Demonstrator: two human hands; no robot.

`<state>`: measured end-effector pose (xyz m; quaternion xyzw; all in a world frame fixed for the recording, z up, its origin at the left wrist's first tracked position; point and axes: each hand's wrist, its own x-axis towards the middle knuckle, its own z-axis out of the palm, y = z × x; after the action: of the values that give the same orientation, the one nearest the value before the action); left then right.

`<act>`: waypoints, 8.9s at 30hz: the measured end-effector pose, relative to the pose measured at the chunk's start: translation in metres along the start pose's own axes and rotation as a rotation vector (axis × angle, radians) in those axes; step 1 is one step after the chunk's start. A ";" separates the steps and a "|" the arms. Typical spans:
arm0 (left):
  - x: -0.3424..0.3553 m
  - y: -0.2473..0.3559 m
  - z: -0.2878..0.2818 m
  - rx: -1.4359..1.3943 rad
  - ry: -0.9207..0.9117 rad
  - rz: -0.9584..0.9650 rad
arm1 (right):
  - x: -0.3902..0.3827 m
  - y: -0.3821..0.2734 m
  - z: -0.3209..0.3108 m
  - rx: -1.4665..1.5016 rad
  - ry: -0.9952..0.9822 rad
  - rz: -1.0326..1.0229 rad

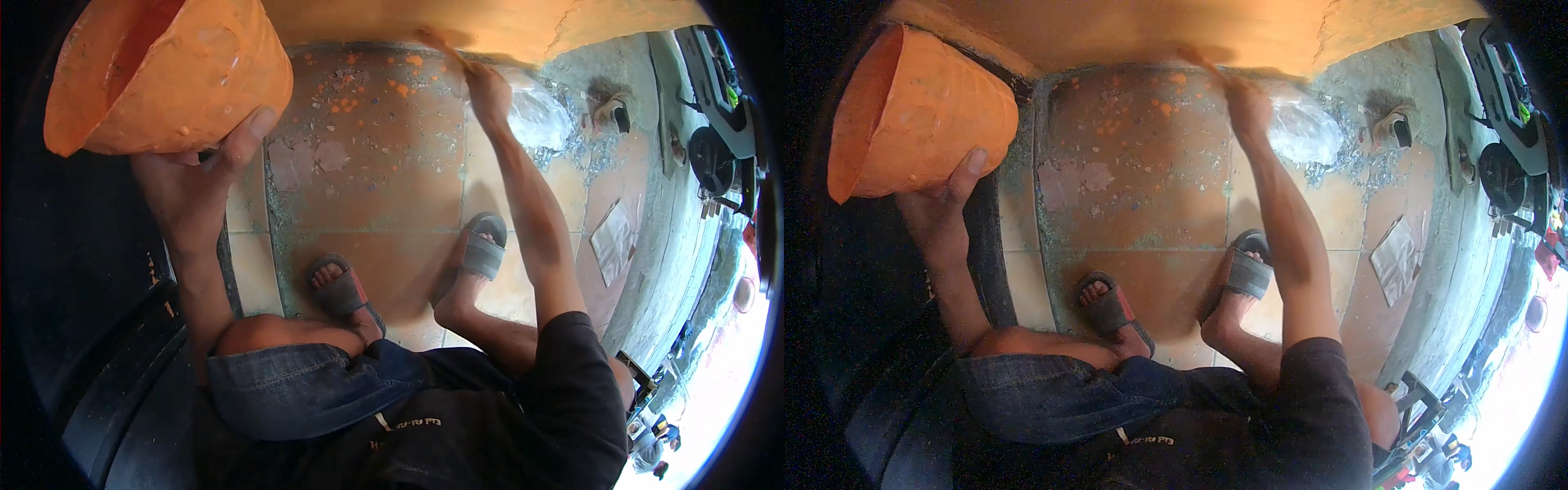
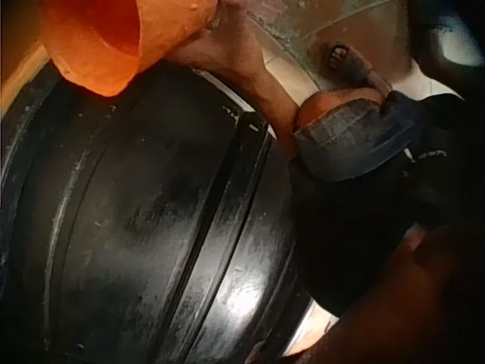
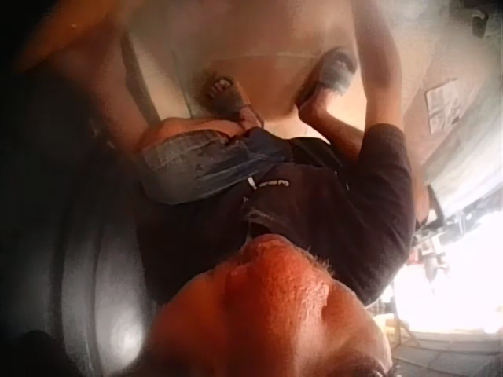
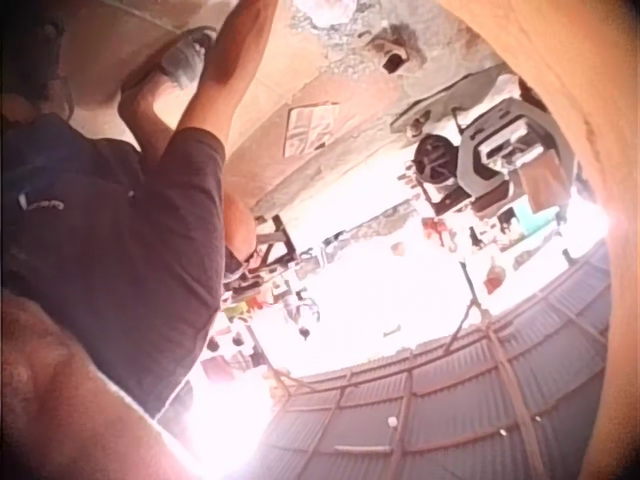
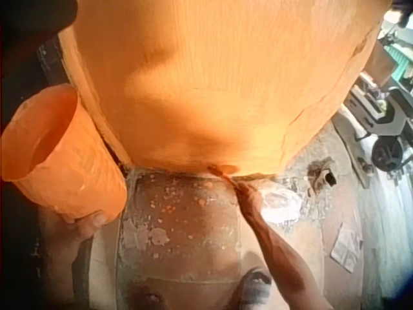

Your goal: The person paints a wall with orange paint using a brush, dipping the brush into a plastic container of paint held in the other hand.

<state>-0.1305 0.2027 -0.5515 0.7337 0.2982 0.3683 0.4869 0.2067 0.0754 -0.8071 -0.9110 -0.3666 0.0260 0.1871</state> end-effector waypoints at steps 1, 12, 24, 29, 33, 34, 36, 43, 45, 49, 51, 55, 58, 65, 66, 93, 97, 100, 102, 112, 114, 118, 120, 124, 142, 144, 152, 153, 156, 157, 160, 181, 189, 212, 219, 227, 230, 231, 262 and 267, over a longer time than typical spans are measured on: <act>0.002 0.000 0.005 -0.037 -0.011 0.027 | 0.000 0.038 0.002 -0.067 0.104 -0.051; 0.003 -0.003 -0.001 0.035 -0.025 -0.073 | -0.038 -0.025 0.012 0.150 0.176 -0.236; 0.004 -0.007 0.001 -0.027 0.044 0.003 | -0.011 0.025 0.001 0.046 0.088 -0.153; 0.007 -0.008 0.009 -0.054 0.036 0.055 | -0.037 0.053 -0.027 -0.076 0.211 -0.056; 0.008 -0.003 0.007 -0.047 0.032 0.033 | -0.033 0.018 -0.015 0.059 0.160 -0.225; 0.008 -0.006 0.011 -0.065 0.022 0.040 | -0.032 0.012 -0.009 0.069 0.161 -0.210; 0.008 -0.006 0.012 -0.064 0.016 0.041 | -0.023 0.010 -0.002 0.090 0.166 -0.199; 0.007 -0.008 0.008 -0.029 -0.013 0.000 | -0.020 0.055 -0.027 0.004 0.131 0.043; 0.006 -0.004 0.012 -0.029 -0.005 0.016 | -0.028 0.072 -0.043 -0.222 0.190 0.016; 0.006 -0.005 0.011 -0.099 0.059 0.090 | -0.036 0.055 -0.039 -0.085 0.228 -0.124; 0.009 -0.009 0.017 -0.070 0.035 0.059 | -0.034 0.048 -0.030 -0.044 0.212 -0.175; 0.009 -0.005 0.012 0.001 -0.001 0.025 | -0.016 0.041 -0.014 -0.083 0.210 -0.175; 0.009 -0.008 0.021 -0.039 0.020 0.067 | -0.013 0.074 -0.029 -0.215 0.106 -0.091; 0.009 -0.002 0.021 -0.069 0.037 0.095 | -0.025 0.107 -0.074 -0.158 0.206 -0.063; 0.009 -0.002 0.020 -0.071 0.018 0.073 | -0.028 0.105 -0.077 -0.158 0.208 -0.066; -0.026 0.021 -0.045 -0.050 0.196 0.053 | -0.079 -0.180 0.044 0.451 -0.169 0.070; -0.029 0.022 -0.049 -0.012 0.190 -0.028 | -0.063 -0.193 0.063 0.433 -0.130 0.020; -0.031 0.020 -0.054 0.035 0.216 -0.044 | -0.056 -0.212 0.076 0.473 -0.172 0.044; -0.033 0.020 -0.055 0.016 0.225 -0.048 | -0.052 -0.220 0.092 0.419 -0.038 0.014; -0.037 0.008 -0.060 0.102 0.225 -0.088 | -0.042 -0.239 0.091 0.439 -0.093 0.056; -0.035 0.010 -0.058 0.096 0.224 -0.082 | -0.041 -0.239 0.091 0.488 -0.072 0.038; -0.030 0.006 -0.051 0.049 0.231 -0.034 | -0.031 -0.230 0.086 0.405 -0.112 0.126; -0.029 0.005 -0.052 0.058 0.217 -0.021 | -0.033 -0.222 0.080 0.426 0.055 0.067; -0.025 0.003 -0.050 0.095 0.185 -0.064 | -0.032 -0.189 0.060 0.315 -0.025 0.163; -0.027 0.008 -0.053 0.113 0.147 -0.111 | -0.034 -0.195 0.056 0.350 -0.003 0.124; -0.026 0.009 -0.046 0.078 0.172 -0.105 | -0.031 -0.177 0.055 0.322 -0.036 0.154; -0.024 0.007 -0.042 0.024 0.165 -0.085 | -0.041 -0.093 0.027 0.205 0.242 0.106; -0.022 0.005 -0.041 0.019 0.149 -0.039 | -0.041 -0.084 0.022 0.205 0.244 0.108; -0.021 0.007 -0.041 0.011 0.130 0.011 | -0.044 -0.070 0.005 0.161 0.258 0.275; -0.020 0.007 -0.038 0.000 0.125 0.013 | -0.047 -0.064 0.000 0.148 0.278 0.305; -0.018 0.007 -0.033 -0.048 0.124 0.044 | -0.058 -0.072 0.002 0.198 0.259 0.322; -0.017 0.012 -0.020 -0.105 0.071 -0.002 | -0.062 -0.029 -0.016 0.166 0.287 0.428; -0.016 0.010 -0.027 -0.044 0.071 -0.120 | -0.098 -0.131 0.018 0.510 0.006 0.196; -0.043 0.016 -0.073 -0.012 0.304 -0.103 | -0.064 -0.265 0.089 0.773 -0.087 0.113; -0.042 0.016 -0.073 -0.021 0.274 -0.090 | -0.049 -0.270 0.093 0.739 -0.112 0.125; -0.041 0.015 -0.072 -0.005 0.237 -0.219 | -0.017 -0.295 0.077 0.712 -0.172 0.232; -0.039 0.012 -0.070 -0.073 0.300 -0.084 | -0.017 -0.295 0.064 0.675 -0.040 0.017; -0.039 0.012 -0.073 -0.038 0.264 -0.126 | -0.020 -0.294 0.056 0.674 -0.047 0.015; -0.039 0.011 -0.070 -0.136 0.264 -0.039 | -0.019 -0.275 0.081 0.451 -0.232 0.120; -0.039 0.010 -0.076 -0.097 0.260 -0.033 | -0.019 -0.289 0.088 0.413 -0.136 -0.018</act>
<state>-0.2140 0.2053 -0.5322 0.6502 0.3528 0.4664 0.4850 -0.0139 0.2817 -0.7870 -0.8462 -0.3735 0.1601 0.3447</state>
